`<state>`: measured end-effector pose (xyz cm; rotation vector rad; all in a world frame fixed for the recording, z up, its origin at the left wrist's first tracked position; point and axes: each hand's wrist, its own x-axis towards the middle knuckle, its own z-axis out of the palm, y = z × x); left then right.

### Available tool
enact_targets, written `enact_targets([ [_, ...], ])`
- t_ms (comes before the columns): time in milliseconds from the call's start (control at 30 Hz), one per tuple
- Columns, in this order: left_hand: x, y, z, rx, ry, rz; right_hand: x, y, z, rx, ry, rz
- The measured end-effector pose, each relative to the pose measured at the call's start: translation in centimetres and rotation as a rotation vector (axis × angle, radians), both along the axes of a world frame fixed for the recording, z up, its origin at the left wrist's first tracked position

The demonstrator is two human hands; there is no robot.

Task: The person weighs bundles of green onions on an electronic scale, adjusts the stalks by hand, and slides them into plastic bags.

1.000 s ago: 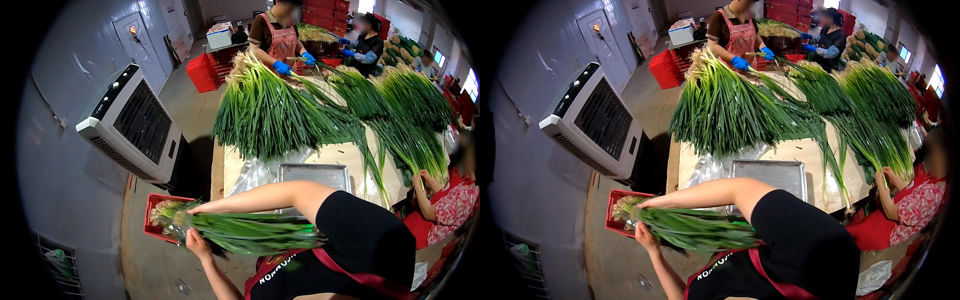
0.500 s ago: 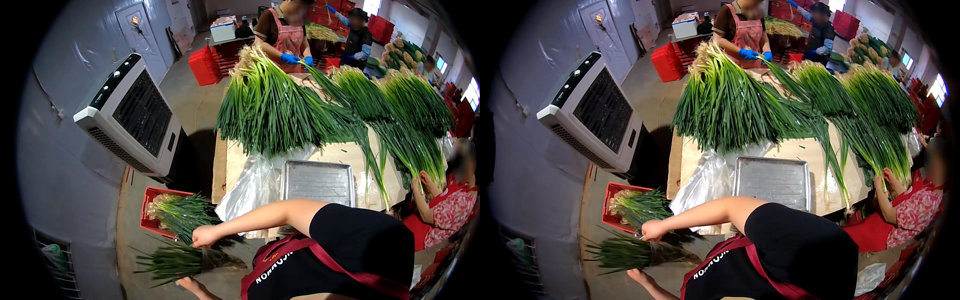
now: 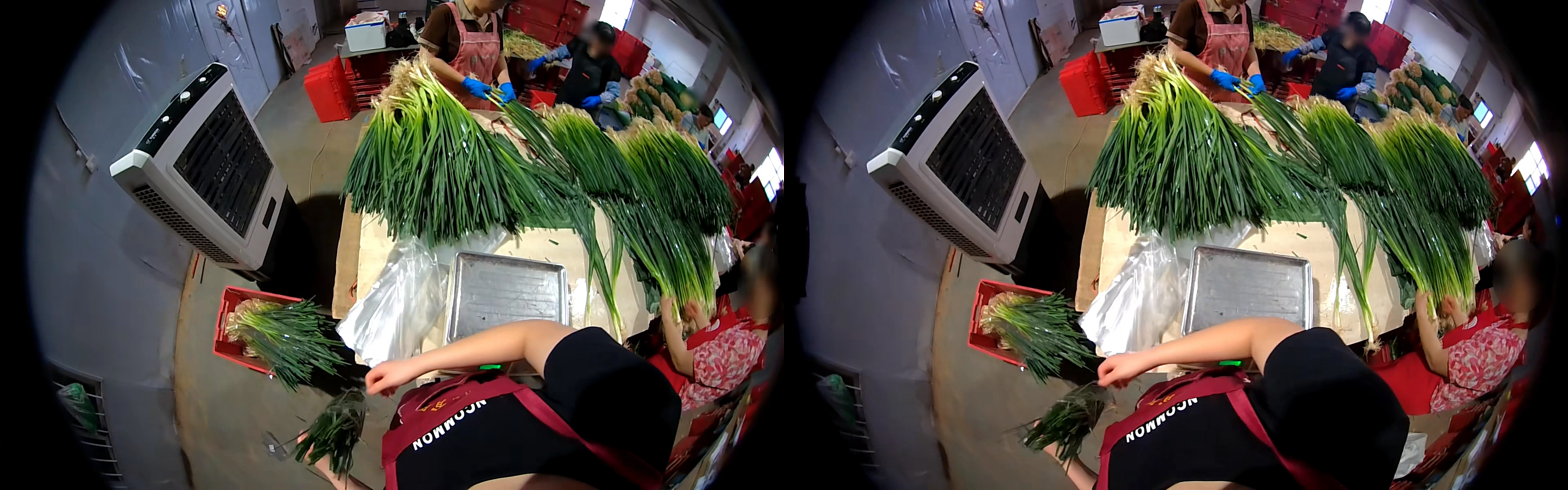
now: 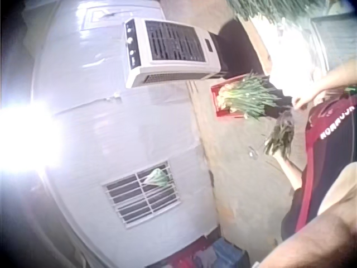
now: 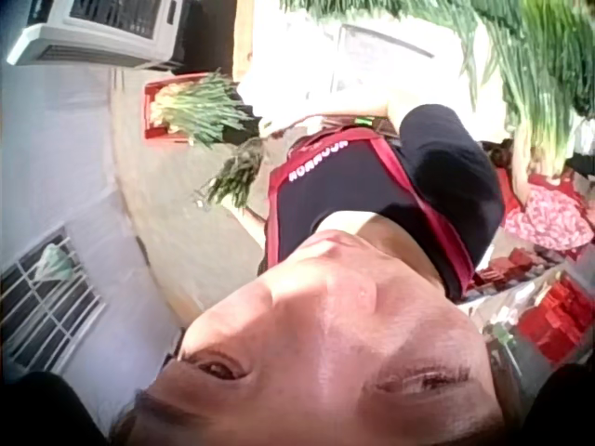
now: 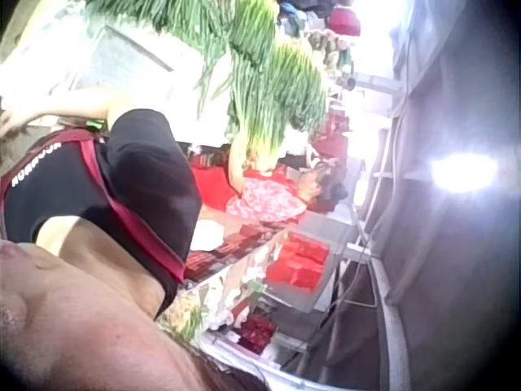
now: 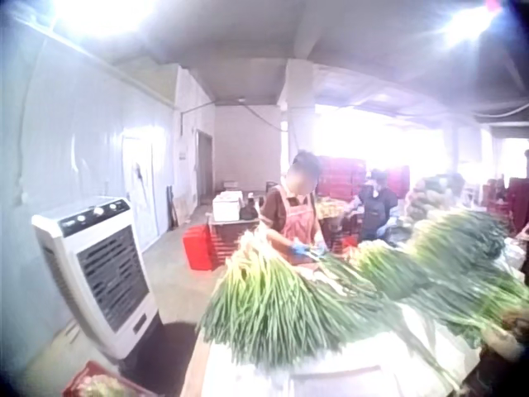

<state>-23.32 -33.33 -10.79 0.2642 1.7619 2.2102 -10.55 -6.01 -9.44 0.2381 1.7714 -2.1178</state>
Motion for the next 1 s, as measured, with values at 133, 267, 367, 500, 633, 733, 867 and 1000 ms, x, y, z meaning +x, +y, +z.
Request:
enact_targets([
  [133, 0.0, 1.8, 1.3, -0.186, 0.093, -0.073, 3.5, 3.5, 0.2, -0.019, -0.118, -0.294],
  [267, -2.1, 2.7, 0.9, -0.257, 0.169, -0.167, 7.5, 5.4, -0.4, -0.102, -0.175, -0.450],
  [367, -4.4, 2.9, 0.4, -0.248, 0.262, -0.073, 9.9, 5.8, -0.7, -0.172, -0.160, -0.601],
  [500, -7.0, 2.0, -1.6, -0.230, 0.298, -0.091, 12.0, 5.6, -0.2, -0.160, -0.185, -0.773],
  [633, -8.4, 2.7, -1.9, -0.351, 0.276, -0.174, 12.4, 5.1, 0.8, -0.135, -0.216, -0.844],
  [733, -9.3, 4.2, -2.6, -0.264, 0.227, 0.067, 12.4, 4.8, 1.5, -0.121, -0.191, -0.844],
  [867, -10.2, 3.9, -1.1, -0.349, 0.151, 0.111, 13.0, 4.9, 2.4, -0.123, -0.145, -0.878],
  [1000, -10.5, 3.1, -1.4, -0.321, 0.216, 0.040, 13.2, 4.7, 3.0, -0.112, -0.143, -0.914],
])
